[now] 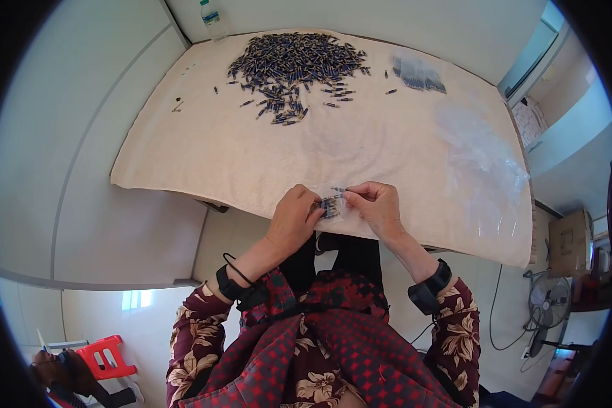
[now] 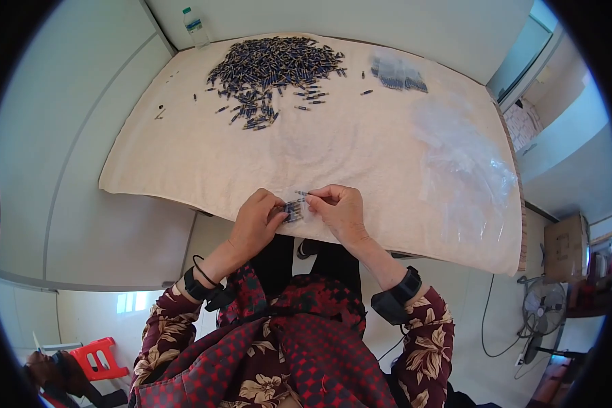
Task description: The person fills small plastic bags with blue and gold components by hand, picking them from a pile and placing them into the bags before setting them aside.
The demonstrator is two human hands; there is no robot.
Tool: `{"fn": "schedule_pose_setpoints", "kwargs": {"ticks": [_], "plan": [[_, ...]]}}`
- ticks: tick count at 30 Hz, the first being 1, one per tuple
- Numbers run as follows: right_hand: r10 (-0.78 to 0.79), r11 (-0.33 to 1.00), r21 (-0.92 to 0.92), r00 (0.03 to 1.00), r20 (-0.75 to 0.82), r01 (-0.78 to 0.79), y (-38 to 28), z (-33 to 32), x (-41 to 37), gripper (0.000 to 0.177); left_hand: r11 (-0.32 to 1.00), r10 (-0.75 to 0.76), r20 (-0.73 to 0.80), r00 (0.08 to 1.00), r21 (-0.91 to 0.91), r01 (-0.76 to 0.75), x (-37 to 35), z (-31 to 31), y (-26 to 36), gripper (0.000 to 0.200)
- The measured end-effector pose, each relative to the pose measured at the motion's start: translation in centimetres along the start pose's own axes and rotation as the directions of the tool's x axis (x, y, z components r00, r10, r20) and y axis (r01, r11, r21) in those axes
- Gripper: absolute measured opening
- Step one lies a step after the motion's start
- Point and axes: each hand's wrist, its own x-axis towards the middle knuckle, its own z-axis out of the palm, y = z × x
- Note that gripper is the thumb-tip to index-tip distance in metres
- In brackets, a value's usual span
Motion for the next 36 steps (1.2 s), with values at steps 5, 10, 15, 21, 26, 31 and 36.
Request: {"fn": "schedule_pose_setpoints", "kwargs": {"ticks": [5,10,15,21,26,31,36], "plan": [[-0.032,0.996,-0.081,0.999,0.015,0.033,0.1,-0.3,0.5,0.01,0.999,0.018,-0.035,0.999,-0.028,-0.019,0.0,0.4,-0.2,0.02],[0.06,0.994,-0.091,0.998,0.012,-0.059,-1.3,0.0,0.3,0.01,0.997,0.082,-0.035,0.996,0.013,-0.081,-0.1,0.6,-0.6,0.021],[0.055,0.998,0.008,0.998,-0.017,-0.055,-0.5,0.7,0.6,0.01,0.993,0.116,-0.046,0.992,0.036,-0.114,0.0,0.4,-0.6,0.019],[0.002,0.999,-0.042,1.0,0.006,-0.001,0.1,0.8,0.6,0.009,0.99,0.138,-0.059,0.989,0.024,-0.137,-0.1,0.3,-0.6,0.018],[-0.051,0.976,-0.21,0.998,0.042,0.059,-0.1,0.5,0.6,0.009,0.993,0.119,-0.075,0.99,0.007,-0.119,-0.2,0.3,-0.7,0.018],[-0.004,0.972,-0.234,0.991,0.135,0.036,-0.5,0.1,1.4,0.01,0.996,0.087,-0.077,0.993,-0.01,-0.088,-0.1,0.4,-0.6,0.017],[-0.185,0.925,-0.32,0.979,0.088,0.204,0.1,0.9,1.3,0.01,0.992,0.122,-0.074,0.99,-0.002,-0.123,-0.1,0.3,-0.8,0.017]]}}
